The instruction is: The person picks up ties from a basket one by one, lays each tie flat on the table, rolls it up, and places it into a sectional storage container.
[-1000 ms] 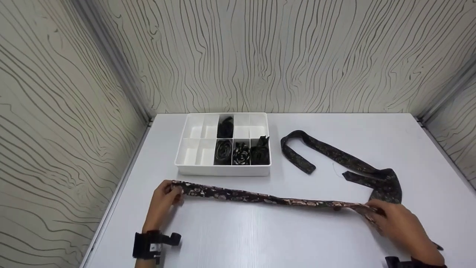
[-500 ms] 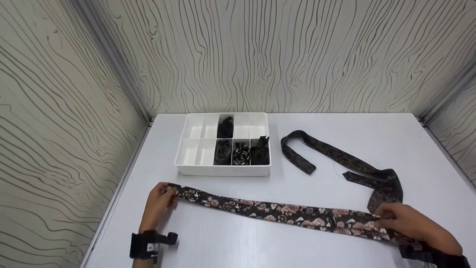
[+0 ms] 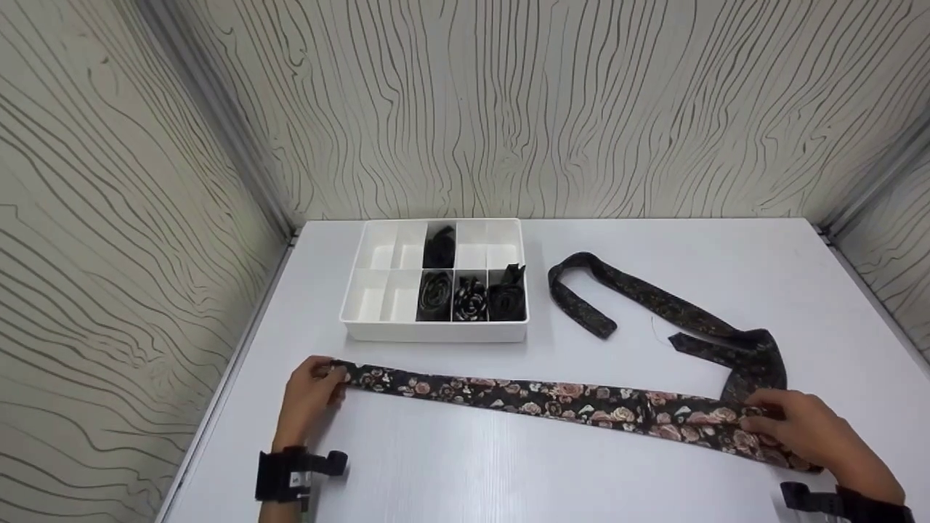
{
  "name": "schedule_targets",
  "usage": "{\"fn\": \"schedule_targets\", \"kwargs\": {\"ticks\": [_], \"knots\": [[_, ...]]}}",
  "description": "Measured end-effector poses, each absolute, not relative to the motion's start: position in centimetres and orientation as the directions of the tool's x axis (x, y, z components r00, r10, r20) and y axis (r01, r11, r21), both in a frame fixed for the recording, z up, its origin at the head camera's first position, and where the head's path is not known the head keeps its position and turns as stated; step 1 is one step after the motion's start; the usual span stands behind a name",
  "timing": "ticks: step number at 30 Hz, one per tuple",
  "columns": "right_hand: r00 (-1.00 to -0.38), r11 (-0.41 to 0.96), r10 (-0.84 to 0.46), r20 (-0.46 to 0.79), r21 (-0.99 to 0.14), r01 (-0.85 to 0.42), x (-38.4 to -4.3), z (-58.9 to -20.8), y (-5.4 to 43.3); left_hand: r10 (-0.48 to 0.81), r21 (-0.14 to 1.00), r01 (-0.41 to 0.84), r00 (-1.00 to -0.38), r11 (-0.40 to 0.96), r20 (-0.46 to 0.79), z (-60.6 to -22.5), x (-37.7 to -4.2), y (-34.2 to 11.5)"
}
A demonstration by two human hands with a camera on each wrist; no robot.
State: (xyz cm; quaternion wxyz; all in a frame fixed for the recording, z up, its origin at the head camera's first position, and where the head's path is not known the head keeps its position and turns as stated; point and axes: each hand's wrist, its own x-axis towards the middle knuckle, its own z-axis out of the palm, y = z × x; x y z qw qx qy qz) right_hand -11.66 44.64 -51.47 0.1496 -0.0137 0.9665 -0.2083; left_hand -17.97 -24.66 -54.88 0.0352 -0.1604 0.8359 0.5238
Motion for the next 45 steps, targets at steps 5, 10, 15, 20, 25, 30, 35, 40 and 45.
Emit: {"fn": "schedule_targets", "kwargs": {"ticks": [5,10,15,20,25,30,35,40,45], "knots": [[-0.967,0.901,-0.063,-0.248,-0.431,0.052,-11.5,-51.5,44.8,-0.253,0.87,-0.31,-0.941,0.384,-0.225,-54.7,-17.8,-24.9],[-0.991,0.895,0.001,-0.135,-0.442,0.061,-11.9,-51.9,44.9,-0.268,0.867,-0.317,-0.937,0.385,-0.223,-54.6,-17.6,-25.0],[-0.996,0.917,-0.005,0.093,-0.397,-0.041,-12.5,-52.3,43.4,-0.247,0.823,-0.311,-0.945,0.475,-0.215,-54.6,-17.6,-25.0],[-0.933,0.904,-0.056,0.355,-0.38,-0.198,-13.2,-52.1,38.6,-0.275,0.758,-0.244,-0.957,0.605,-0.089,-54.5,-18.0,-23.8],[-0.964,0.853,-0.16,0.214,-0.461,-0.244,-14.0,-51.7,32.6,-0.278,0.702,-0.184,-0.96,0.688,0.02,-54.7,-18.2,-21.9],[-0.966,0.846,-0.258,-0.021,-0.488,-0.215,-14.7,-52.7,29.2,-0.244,0.683,-0.153,-0.969,0.714,0.039,-54.6,-17.9,-20.5],[-0.966,0.853,-0.238,-0.1,-0.498,-0.158,-15.0,-53.5,28.6,-0.233,0.687,-0.144,-0.972,0.713,0.038,-54.5,-17.4,-19.7],[-0.967,0.837,-0.229,-0.114,-0.53,-0.135,-15.2,-53.8,28.9,-0.216,0.706,-0.128,-0.976,0.696,0.036,-54.3,-17.3,-19.7],[-0.967,0.826,-0.228,-0.113,-0.548,-0.131,-15.3,-54.0,28.9,-0.28,0.712,-0.164,-0.959,0.683,0.047,-54.3,-17.4,-20.5]]}}
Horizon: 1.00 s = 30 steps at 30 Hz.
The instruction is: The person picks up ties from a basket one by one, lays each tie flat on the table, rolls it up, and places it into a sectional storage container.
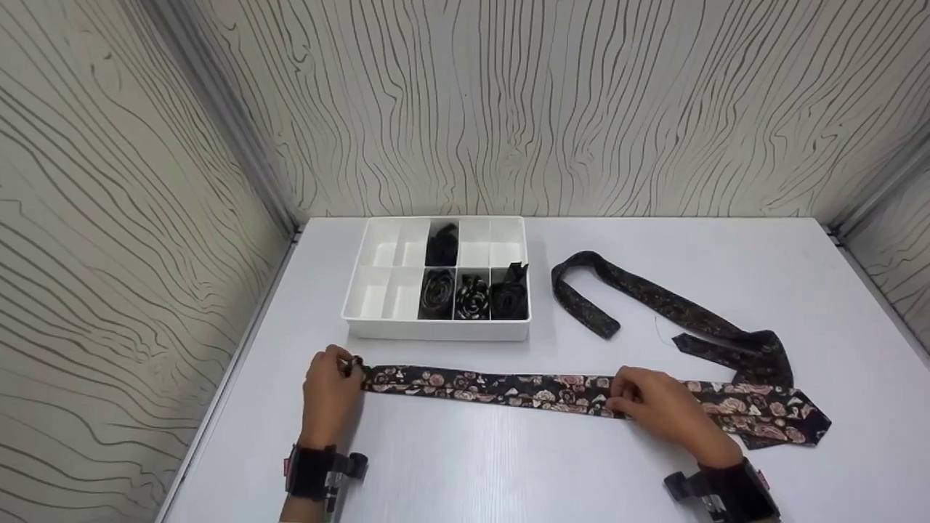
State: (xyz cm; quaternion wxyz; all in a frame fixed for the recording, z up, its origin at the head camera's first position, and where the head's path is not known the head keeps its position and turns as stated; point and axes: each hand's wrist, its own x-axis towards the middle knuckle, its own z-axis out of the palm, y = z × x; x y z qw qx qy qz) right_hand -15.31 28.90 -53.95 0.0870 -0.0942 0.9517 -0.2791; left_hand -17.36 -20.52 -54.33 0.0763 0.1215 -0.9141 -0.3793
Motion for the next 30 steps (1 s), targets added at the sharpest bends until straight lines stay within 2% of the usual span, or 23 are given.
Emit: {"fn": "schedule_targets", "kwargs": {"ticks": [4,15,24,30], "knots": [[-0.967,0.818,-0.226,-0.117,-0.562,-0.124,-15.2,-54.1,28.9,-0.334,0.712,-0.207,-0.942,0.671,0.041,-54.6,-17.4,-20.9],[-0.97,0.812,-0.226,-0.088,-0.567,-0.138,-15.2,-54.0,29.0,-0.221,0.671,-0.16,-0.975,0.724,0.007,-54.4,-17.6,-19.3],[-0.966,0.826,-0.236,-0.102,-0.546,-0.144,-15.2,-53.6,28.7,-0.247,0.637,-0.221,-0.968,0.738,-0.05,-54.0,-17.5,-19.6],[-0.951,0.83,-0.309,-0.007,-0.489,-0.267,-14.8,-53.0,26.2,-0.196,0.692,-0.15,-0.981,0.707,-0.013,-54.0,-17.8,-18.5]]}}
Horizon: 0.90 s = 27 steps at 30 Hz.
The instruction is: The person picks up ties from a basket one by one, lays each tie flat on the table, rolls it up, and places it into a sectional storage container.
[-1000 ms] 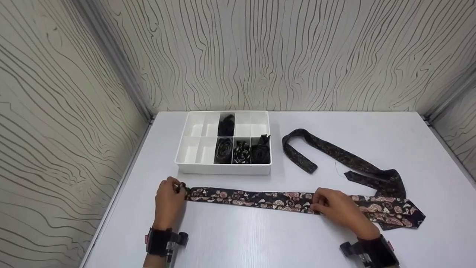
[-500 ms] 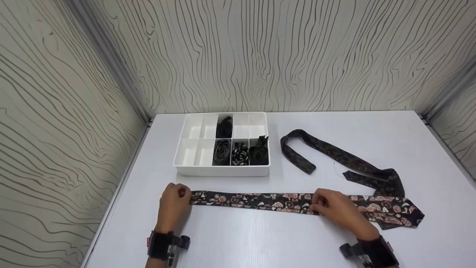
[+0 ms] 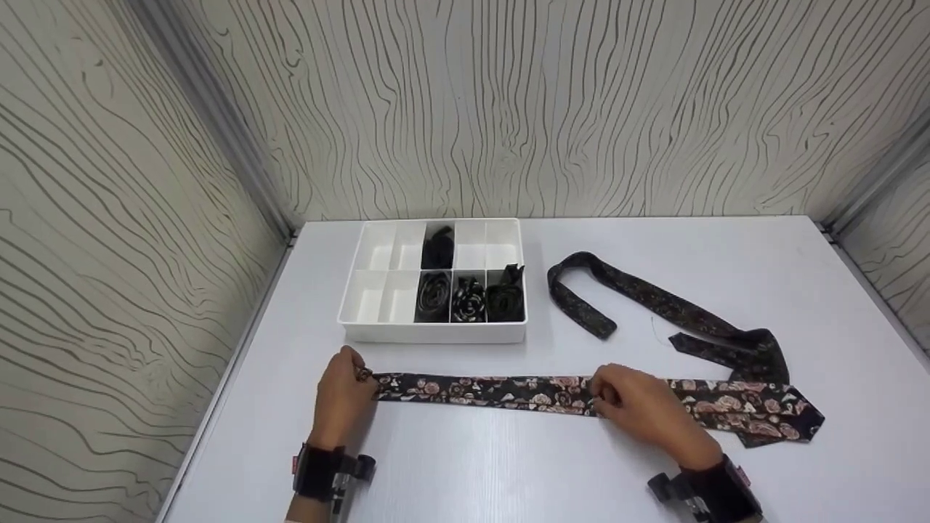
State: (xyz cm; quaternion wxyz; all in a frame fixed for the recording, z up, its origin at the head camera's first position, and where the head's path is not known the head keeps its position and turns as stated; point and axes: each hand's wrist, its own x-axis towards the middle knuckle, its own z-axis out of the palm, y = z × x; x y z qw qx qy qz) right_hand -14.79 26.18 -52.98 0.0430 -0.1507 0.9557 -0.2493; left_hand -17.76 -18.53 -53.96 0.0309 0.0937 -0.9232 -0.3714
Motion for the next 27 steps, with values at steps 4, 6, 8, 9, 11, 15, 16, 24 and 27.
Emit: {"fn": "schedule_targets", "kwargs": {"ticks": [4,6,8,9,11,15,16,24,27], "knots": [[-0.882,0.771,-0.47,0.034,-0.471,-0.429,-14.4,-53.2,23.4,-0.138,0.69,-0.07,-0.989,0.721,0.043,-54.2,-18.0,-17.8],[-0.852,0.754,-0.522,0.047,-0.442,-0.487,-14.3,-53.3,22.4,-0.108,0.685,-0.043,-0.993,0.727,0.053,-54.3,-18.1,-17.5],[-0.842,0.756,-0.538,0.048,-0.415,-0.506,-14.3,-53.3,21.6,-0.094,0.687,-0.041,-0.995,0.725,0.039,-54.3,-18.1,-17.2],[-0.843,0.761,-0.535,0.052,-0.404,-0.507,-14.4,-53.3,21.3,-0.084,0.688,-0.04,-0.996,0.725,0.031,-54.4,-18.1,-17.1],[-0.848,0.767,-0.526,0.069,-0.393,-0.507,-14.6,-53.0,20.7,-0.048,0.693,-0.021,-0.999,0.721,0.019,-54.4,-17.9,-17.3],[-0.846,0.761,-0.522,0.106,-0.391,-0.518,-15.1,-52.4,18.9,0.079,0.684,0.054,-0.997,0.728,-0.006,-53.9,-17.3,-18.6],[-0.842,0.754,-0.526,0.118,-0.393,-0.526,-15.3,-52.3,18.2,0.113,0.679,0.081,-0.994,0.73,-0.003,-53.8,-17.2,-19.1],[-0.731,0.645,-0.67,0.13,-0.384,-0.66,-15.9,-52.4,13.0,0.193,0.661,0.176,-0.98,0.729,0.048,-53.7,-16.9,-20.8],[-0.716,0.649,-0.682,0.146,-0.331,-0.685,-15.9,-52.3,11.6,0.241,0.629,0.218,-0.969,0.747,0.049,-53.6,-17.0,-20.5]]}}
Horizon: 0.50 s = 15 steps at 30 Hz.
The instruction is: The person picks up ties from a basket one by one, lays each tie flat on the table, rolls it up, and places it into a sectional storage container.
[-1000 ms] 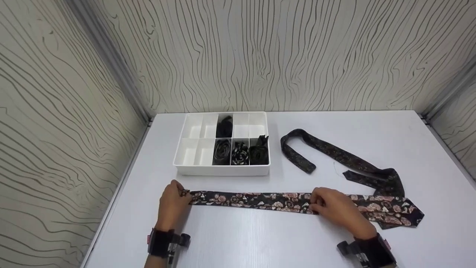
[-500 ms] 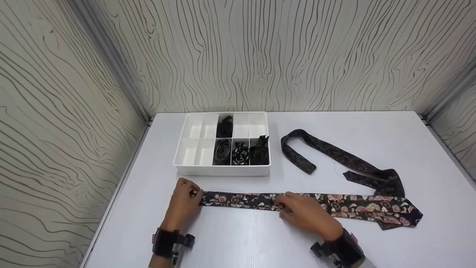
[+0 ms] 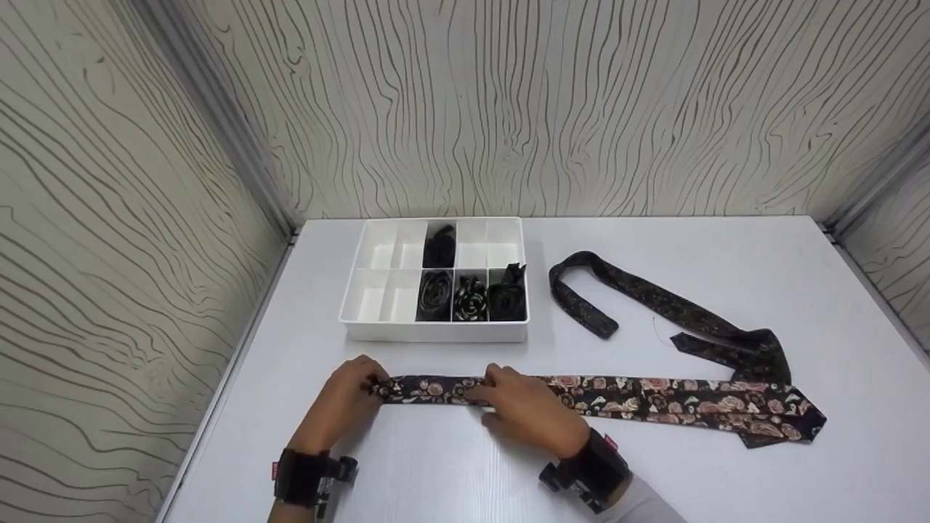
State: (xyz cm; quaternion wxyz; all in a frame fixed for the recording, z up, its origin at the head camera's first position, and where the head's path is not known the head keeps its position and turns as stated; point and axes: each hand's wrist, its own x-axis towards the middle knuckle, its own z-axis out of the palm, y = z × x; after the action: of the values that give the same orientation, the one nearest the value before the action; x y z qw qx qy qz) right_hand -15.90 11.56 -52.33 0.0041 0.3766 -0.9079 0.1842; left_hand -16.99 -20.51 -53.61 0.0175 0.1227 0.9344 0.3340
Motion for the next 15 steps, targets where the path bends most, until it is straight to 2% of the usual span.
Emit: {"fn": "schedule_targets", "kwargs": {"ticks": [3,9,15], "knots": [[-0.699,0.639,-0.693,0.175,-0.3,-0.709,-16.1,-52.2,9.8,0.278,0.579,0.251,-0.96,0.776,0.043,-53.3,-17.2,-19.9],[-0.613,0.578,-0.761,0.213,-0.206,-0.789,-17.0,-52.7,5.9,0.279,0.475,0.257,-0.96,0.842,0.024,-52.5,-17.0,-18.9],[-0.599,0.588,-0.791,0.124,-0.119,-0.8,-17.7,-53.6,3.9,0.341,0.408,0.336,-0.938,0.849,0.063,-52.0,-16.7,-18.3]]}}
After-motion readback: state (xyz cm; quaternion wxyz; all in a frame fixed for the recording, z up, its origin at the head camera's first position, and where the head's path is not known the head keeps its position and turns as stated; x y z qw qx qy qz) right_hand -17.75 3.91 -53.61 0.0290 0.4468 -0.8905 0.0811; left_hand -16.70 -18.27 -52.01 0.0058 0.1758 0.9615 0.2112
